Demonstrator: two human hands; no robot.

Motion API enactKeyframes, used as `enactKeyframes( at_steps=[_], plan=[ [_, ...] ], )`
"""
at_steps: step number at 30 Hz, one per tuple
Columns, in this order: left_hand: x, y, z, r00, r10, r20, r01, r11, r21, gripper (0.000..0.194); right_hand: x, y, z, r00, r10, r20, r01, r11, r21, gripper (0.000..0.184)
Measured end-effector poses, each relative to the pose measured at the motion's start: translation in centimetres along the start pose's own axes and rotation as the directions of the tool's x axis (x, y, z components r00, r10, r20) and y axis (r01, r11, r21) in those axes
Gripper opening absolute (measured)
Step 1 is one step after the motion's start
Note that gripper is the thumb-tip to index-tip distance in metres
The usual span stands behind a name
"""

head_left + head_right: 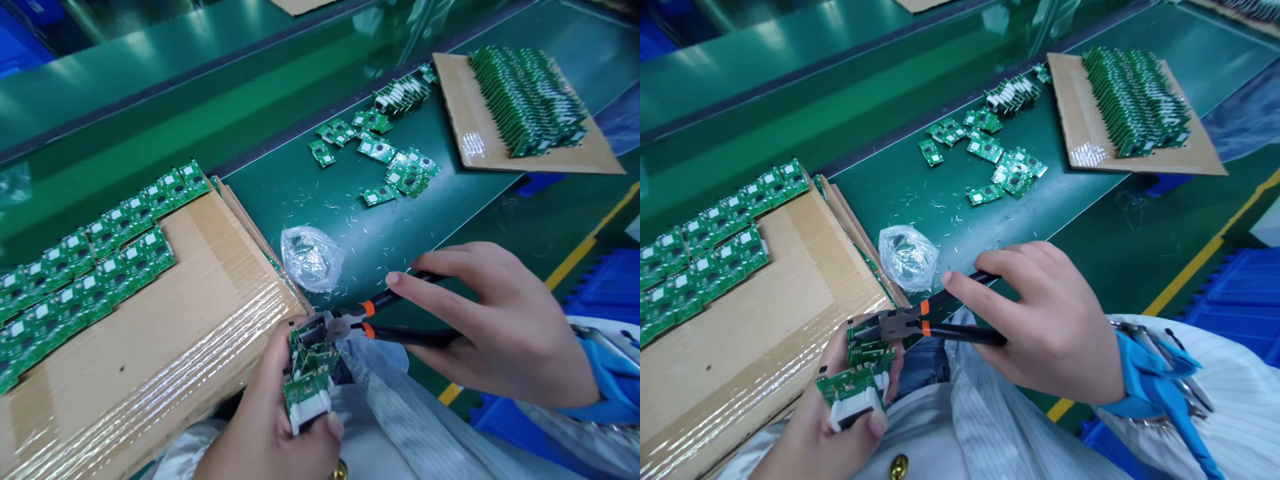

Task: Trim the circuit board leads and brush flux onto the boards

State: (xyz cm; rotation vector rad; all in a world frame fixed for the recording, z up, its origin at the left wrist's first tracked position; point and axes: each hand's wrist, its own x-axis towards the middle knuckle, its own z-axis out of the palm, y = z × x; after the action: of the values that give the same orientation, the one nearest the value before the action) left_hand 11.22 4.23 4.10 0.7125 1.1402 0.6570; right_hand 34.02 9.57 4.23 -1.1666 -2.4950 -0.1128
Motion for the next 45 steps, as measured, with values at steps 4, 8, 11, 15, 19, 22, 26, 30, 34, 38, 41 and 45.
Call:
enactKeyframes(
  at_steps=[4,8,11,15,19,22,26,30,34,38,41,45],
  plan=[
    [0.0,0.2,-0.2,1.000,0.019,-0.012,-0.019,0.999,0.041,0.055,0.1,-0.1,0.0,1.000,-0.002,-0.021,0.002,1.000,-0.017,0.035],
    [0.2,0.6,-0.2,1.000,-0.012,-0.021,0.014,0.998,0.064,0.054,0.2,-0.1,0.0,0.999,-0.023,-0.044,0.021,0.999,-0.043,0.033],
    [0.1,0.8,-0.1,0.998,-0.036,-0.058,0.041,0.995,0.088,0.055,0.3,0.0,-0.1,0.999,-0.031,-0.042,0.029,0.999,-0.042,0.033],
    [0.0,0.8,0.1,0.994,-0.061,-0.091,0.069,0.994,0.085,0.058,0.5,0.0,0.0,0.998,-0.045,-0.039,0.043,0.998,-0.049,0.034],
    [0.1,0.8,0.2,0.993,-0.055,-0.104,0.065,0.994,0.091,0.049,0.5,0.1,0.2,0.997,-0.066,-0.041,0.065,0.997,-0.031,0.039],
    [0.2,0.7,0.2,0.993,-0.065,-0.101,0.071,0.996,0.061,0.049,0.5,0.2,0.3,0.996,-0.075,-0.044,0.074,0.997,-0.026,0.040],
    [0.2,0.2,-0.2,0.997,-0.065,-0.038,0.065,0.998,-0.003,0.048,0.3,0.4,0.3,0.995,-0.096,-0.041,0.094,0.995,-0.045,0.039],
    [0.2,-0.4,-0.7,0.995,-0.101,-0.014,0.100,0.991,-0.092,0.061,0.1,0.6,0.3,0.995,-0.095,-0.022,0.093,0.994,-0.054,0.038],
    [0.1,-0.5,-0.7,0.995,-0.092,-0.030,0.090,0.995,-0.053,0.059,0.2,0.6,0.2,0.994,-0.111,-0.025,0.110,0.993,-0.029,0.040],
    [0.2,-0.2,-0.2,0.996,-0.084,-0.034,0.083,0.996,-0.041,0.057,0.2,0.5,0.3,0.995,-0.094,-0.018,0.094,0.996,0.005,0.033],
    [0.7,0.2,0.1,0.997,-0.073,0.004,0.073,0.989,-0.128,0.054,0.3,0.2,0.4,0.998,-0.068,-0.007,0.068,0.998,0.008,0.031],
    [1.4,0.2,-0.1,0.994,-0.070,0.079,0.084,0.978,-0.190,0.046,0.7,-0.1,0.1,0.995,0.043,0.087,-0.054,0.990,0.133,0.029]
  ],
)
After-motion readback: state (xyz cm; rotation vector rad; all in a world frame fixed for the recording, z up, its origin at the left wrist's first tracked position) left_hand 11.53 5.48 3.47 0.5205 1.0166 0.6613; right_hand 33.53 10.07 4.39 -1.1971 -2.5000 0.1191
